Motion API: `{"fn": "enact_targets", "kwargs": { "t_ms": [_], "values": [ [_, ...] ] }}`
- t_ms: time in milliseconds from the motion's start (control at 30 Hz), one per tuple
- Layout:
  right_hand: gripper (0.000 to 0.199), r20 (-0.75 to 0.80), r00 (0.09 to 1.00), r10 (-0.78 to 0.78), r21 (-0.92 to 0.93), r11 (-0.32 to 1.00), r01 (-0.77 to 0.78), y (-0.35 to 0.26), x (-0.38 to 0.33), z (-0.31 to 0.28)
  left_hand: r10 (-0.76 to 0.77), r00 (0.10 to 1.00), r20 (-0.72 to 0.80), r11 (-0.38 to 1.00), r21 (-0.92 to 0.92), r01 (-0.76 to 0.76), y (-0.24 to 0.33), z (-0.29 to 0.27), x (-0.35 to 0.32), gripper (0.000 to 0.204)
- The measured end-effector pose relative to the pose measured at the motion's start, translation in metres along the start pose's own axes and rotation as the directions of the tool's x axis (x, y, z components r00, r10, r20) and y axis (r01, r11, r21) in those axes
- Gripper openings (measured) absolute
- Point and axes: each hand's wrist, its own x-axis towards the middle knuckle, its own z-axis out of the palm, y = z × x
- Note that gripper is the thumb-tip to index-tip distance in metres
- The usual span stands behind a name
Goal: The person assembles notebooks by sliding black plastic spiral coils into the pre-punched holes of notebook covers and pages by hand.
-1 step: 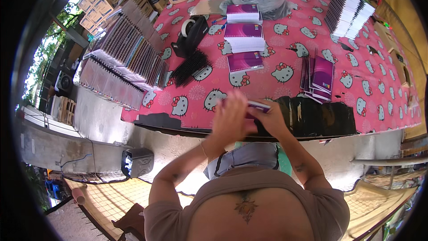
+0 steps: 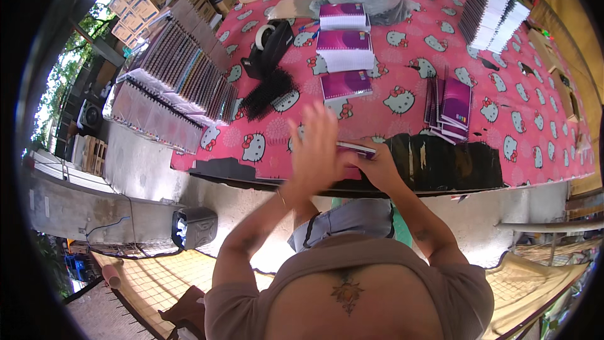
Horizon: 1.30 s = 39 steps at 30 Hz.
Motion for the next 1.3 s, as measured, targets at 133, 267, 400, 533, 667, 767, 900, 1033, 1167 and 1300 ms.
{"fn": "enact_targets", "kwargs": {
  "t_ms": [133, 267, 400, 533, 667, 767, 900, 1033, 1167, 1300],
  "values": [
    [0.027, -0.025, 1.000, -0.009, 0.133, 0.991, 0.013, 0.017, 0.005, -0.003, 0.171, 0.942, 0.287, 0.985, -0.085, -0.153, 0.014, 0.014, -0.023, 0.090],
    [0.030, 0.018, 0.999, -0.042, -0.106, 0.993, 0.043, 0.028, 0.009, -0.008, 0.068, 0.998, 0.017, 0.995, -0.068, -0.066, 0.007, 0.020, -0.007, 0.096],
    [0.032, 0.001, 0.994, -0.111, -0.150, 0.983, 0.110, 0.050, 0.011, -0.014, 0.187, 0.959, 0.215, 0.955, -0.269, -0.126, 0.022, 0.042, -0.044, 0.089],
    [0.034, 0.112, 0.978, -0.173, -0.187, 0.963, 0.192, 0.047, 0.010, -0.018, 0.090, 0.986, 0.140, 0.972, -0.228, -0.056, 0.020, 0.035, -0.020, 0.091],
    [0.033, 0.094, 0.978, -0.186, -0.243, 0.948, 0.204, 0.061, 0.012, -0.023, 0.225, 0.953, 0.203, 0.947, -0.274, -0.165, 0.035, 0.037, -0.062, 0.092],
    [0.031, 0.112, 0.959, -0.259, -0.241, 0.930, 0.279, 0.055, 0.013, -0.018, 0.179, 0.968, 0.173, 0.959, -0.250, -0.133, 0.034, 0.034, -0.042, 0.094],
    [0.032, 0.137, 0.972, -0.189, -0.232, 0.948, 0.217, 0.051, 0.012, -0.022, 0.220, 0.969, 0.112, 0.943, -0.278, -0.182, 0.030, 0.043, -0.045, 0.087],
    [0.032, 0.154, 0.986, -0.057, -0.304, 0.947, 0.102, 0.035, 0.012, -0.022, 0.089, 0.996, 0.017, 0.905, -0.419, -0.074, 0.026, 0.029, -0.030, 0.056],
    [0.028, 0.169, 0.977, -0.126, -0.407, 0.894, 0.186, 0.013, 0.008, -0.043, 0.150, 0.987, -0.056, 0.867, -0.471, -0.159, 0.007, 0.030, -0.005, 0.027],
    [0.022, 0.175, 0.982, -0.066, -0.321, 0.940, 0.120, -0.006, 0.003, -0.073, 0.141, 0.986, -0.088, 0.844, -0.510, -0.166, 0.012, 0.030, -0.005, 0.021]
  ]
}}
